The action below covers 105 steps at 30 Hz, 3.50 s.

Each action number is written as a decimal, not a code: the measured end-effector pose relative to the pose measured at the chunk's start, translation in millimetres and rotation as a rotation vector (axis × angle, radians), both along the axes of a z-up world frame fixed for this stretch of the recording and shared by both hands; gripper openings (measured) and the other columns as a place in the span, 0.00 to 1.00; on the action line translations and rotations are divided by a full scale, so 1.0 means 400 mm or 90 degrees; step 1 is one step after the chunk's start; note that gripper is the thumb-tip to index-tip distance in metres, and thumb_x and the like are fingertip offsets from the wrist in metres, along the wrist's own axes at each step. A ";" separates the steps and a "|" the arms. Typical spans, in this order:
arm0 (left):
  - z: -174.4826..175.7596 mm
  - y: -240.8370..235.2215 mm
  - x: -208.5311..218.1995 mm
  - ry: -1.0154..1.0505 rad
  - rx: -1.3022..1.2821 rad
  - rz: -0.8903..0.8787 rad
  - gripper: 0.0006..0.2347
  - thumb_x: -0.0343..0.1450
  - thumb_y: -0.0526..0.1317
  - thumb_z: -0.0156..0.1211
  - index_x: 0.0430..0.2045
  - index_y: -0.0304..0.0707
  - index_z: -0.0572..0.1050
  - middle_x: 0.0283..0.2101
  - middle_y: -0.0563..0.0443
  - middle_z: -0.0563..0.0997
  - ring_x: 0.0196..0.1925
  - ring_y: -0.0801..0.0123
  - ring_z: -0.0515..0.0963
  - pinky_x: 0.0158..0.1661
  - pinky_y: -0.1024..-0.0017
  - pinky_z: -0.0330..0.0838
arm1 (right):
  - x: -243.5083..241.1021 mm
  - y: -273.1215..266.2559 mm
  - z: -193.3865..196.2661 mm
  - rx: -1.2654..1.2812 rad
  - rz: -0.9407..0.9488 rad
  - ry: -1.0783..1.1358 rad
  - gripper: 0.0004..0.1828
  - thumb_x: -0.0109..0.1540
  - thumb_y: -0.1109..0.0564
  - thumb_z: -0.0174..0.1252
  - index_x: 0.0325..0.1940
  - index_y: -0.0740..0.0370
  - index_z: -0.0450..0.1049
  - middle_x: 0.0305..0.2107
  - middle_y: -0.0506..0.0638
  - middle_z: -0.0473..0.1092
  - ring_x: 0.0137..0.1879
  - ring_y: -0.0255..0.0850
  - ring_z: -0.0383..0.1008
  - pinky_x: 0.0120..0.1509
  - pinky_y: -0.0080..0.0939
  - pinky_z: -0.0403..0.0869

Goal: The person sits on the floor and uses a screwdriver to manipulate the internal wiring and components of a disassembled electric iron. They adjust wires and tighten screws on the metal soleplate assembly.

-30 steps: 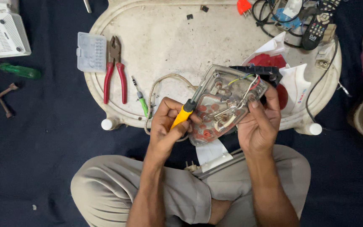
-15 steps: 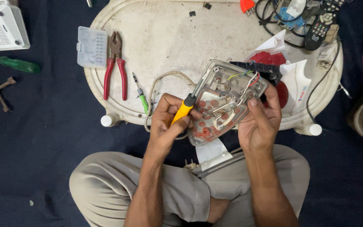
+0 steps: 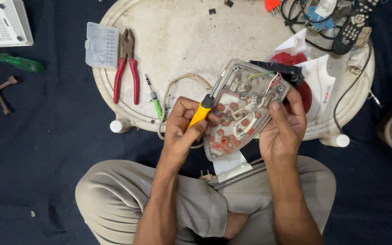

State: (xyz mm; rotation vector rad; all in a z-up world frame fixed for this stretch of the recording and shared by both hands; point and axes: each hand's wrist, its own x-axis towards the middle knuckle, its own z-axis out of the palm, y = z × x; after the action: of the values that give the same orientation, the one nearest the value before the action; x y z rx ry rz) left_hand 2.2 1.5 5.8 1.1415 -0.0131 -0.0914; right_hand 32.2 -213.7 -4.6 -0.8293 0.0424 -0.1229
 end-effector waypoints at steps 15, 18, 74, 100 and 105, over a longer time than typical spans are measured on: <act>-0.014 -0.005 0.002 0.008 -0.056 -0.018 0.10 0.74 0.28 0.50 0.49 0.31 0.65 0.44 0.41 0.82 0.31 0.80 0.71 0.30 0.83 0.63 | 0.016 0.000 -0.015 0.021 0.009 0.055 0.19 0.69 0.71 0.52 0.66 0.68 0.65 0.59 0.58 0.70 0.66 0.44 0.72 0.76 0.47 0.71; -0.016 -0.005 0.003 0.015 -0.048 -0.016 0.10 0.74 0.28 0.50 0.49 0.32 0.65 0.44 0.41 0.82 0.30 0.80 0.70 0.30 0.83 0.63 | 0.015 0.000 -0.013 0.020 0.016 0.055 0.19 0.69 0.71 0.52 0.66 0.68 0.66 0.59 0.59 0.71 0.67 0.44 0.72 0.76 0.47 0.71; -0.203 -0.092 0.036 0.018 0.849 0.316 0.13 0.72 0.40 0.61 0.43 0.27 0.72 0.40 0.32 0.75 0.43 0.40 0.75 0.43 0.50 0.70 | -0.016 0.146 -0.060 -0.979 -0.030 -0.309 0.14 0.67 0.63 0.63 0.57 0.67 0.75 0.55 0.57 0.72 0.61 0.57 0.70 0.69 0.56 0.68; -0.235 0.059 0.072 0.240 0.970 0.409 0.10 0.67 0.29 0.57 0.41 0.29 0.74 0.42 0.30 0.74 0.43 0.40 0.77 0.39 0.53 0.76 | -0.065 0.219 -0.079 -0.966 0.032 -0.460 0.16 0.59 0.69 0.64 0.51 0.64 0.79 0.50 0.53 0.75 0.57 0.53 0.71 0.65 0.51 0.70; -0.249 0.057 0.082 0.275 0.950 0.416 0.08 0.69 0.29 0.55 0.40 0.30 0.75 0.43 0.29 0.75 0.44 0.39 0.78 0.39 0.54 0.76 | -0.064 0.228 -0.071 -0.947 0.064 -0.458 0.18 0.61 0.69 0.63 0.56 0.64 0.78 0.52 0.54 0.75 0.59 0.53 0.72 0.66 0.50 0.70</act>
State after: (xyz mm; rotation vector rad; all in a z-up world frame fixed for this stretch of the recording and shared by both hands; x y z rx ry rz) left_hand 34.9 24.3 -93.6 2.5176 0.9469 0.2970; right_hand 6.6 -122.4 -32.8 -2.2122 -0.8651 -0.3663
